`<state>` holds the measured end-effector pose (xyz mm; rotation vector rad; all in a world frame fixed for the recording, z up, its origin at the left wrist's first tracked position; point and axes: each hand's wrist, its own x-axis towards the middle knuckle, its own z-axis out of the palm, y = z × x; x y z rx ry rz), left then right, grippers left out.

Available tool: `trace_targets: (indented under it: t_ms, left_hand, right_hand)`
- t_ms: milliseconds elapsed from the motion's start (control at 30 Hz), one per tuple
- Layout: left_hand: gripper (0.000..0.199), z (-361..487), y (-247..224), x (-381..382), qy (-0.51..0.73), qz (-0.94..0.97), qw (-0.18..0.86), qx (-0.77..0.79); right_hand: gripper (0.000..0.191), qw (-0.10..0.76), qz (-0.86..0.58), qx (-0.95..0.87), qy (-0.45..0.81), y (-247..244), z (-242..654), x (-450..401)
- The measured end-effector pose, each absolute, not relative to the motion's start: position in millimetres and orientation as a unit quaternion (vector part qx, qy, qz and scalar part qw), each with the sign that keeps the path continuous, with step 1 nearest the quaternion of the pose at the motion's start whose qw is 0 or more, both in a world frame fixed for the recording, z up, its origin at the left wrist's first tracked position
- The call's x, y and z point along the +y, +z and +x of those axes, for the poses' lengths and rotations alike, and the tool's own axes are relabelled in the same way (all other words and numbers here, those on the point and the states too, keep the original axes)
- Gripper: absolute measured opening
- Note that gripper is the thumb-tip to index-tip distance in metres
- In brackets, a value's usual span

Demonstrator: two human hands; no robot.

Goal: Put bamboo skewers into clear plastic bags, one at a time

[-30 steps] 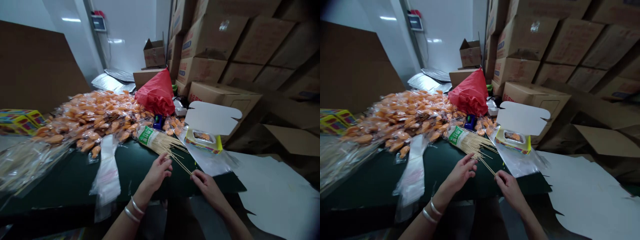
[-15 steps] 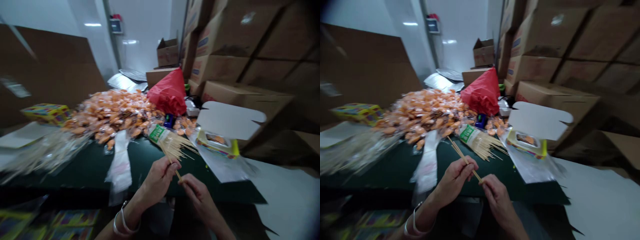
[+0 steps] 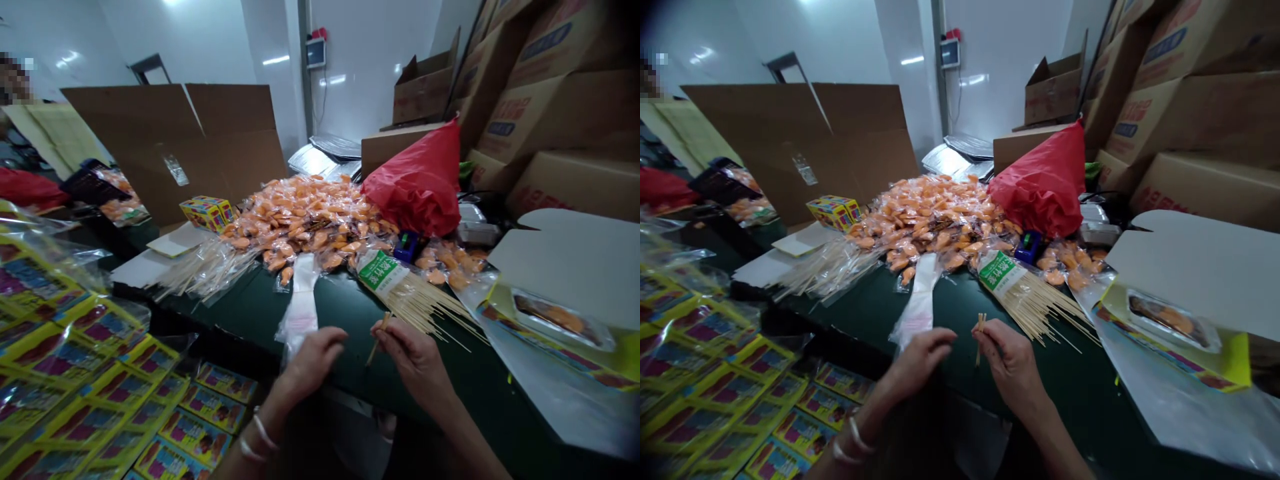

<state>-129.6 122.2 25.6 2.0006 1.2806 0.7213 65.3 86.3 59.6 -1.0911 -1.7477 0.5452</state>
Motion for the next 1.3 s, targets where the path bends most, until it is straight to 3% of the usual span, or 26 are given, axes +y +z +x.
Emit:
trace_targets:
  t_ms: [67,167,500,667,833,900,1000,1133,1300]
  left_hand:
    - [0.017,-163.1,27.3,141.8,0.282,0.688,0.228,0.628]
    - [0.019,-196.9,24.9,171.8,0.191,0.636,0.140,0.735]
    - [0.015,-209.4,35.8,187.9,0.162,0.680,0.117,0.706]
    - [0.003,-216.9,45.6,202.3,0.183,0.674,0.175,0.694]
    - [0.035,-220.0,37.0,204.8,0.190,0.655,0.298,0.668]
    - [0.031,-220.9,31.0,202.0,0.190,0.647,0.321,0.665]
    - [0.015,-222.6,24.7,199.4,0.191,0.641,0.321,0.671]
    - [0.023,-224.1,27.7,197.8,0.204,0.650,0.282,0.676]
    - [0.012,-223.3,38.4,195.1,0.247,0.643,0.260,0.676]
  right_hand:
    - [0.018,0.483,-0.447,-0.717,0.230,59.8,67.8,86.9]
    - [0.019,0.476,-0.438,-0.723,0.242,62.1,66.8,86.3]
    - [0.026,0.451,-0.418,-0.746,0.254,59.9,59.8,87.3]
    - [0.026,0.458,-0.415,-0.742,0.259,55.0,57.8,88.1]
    - [0.026,0.462,-0.413,-0.734,0.278,51.7,63.7,89.6]
    - [0.026,0.464,-0.414,-0.730,0.284,51.0,65.4,90.5]
    - [0.026,0.463,-0.411,-0.731,0.289,50.2,64.5,91.9]
    - [0.028,0.450,-0.409,-0.739,0.289,49.1,60.4,93.1]
    - [0.027,0.465,-0.420,-0.732,0.267,47.4,56.5,95.8]
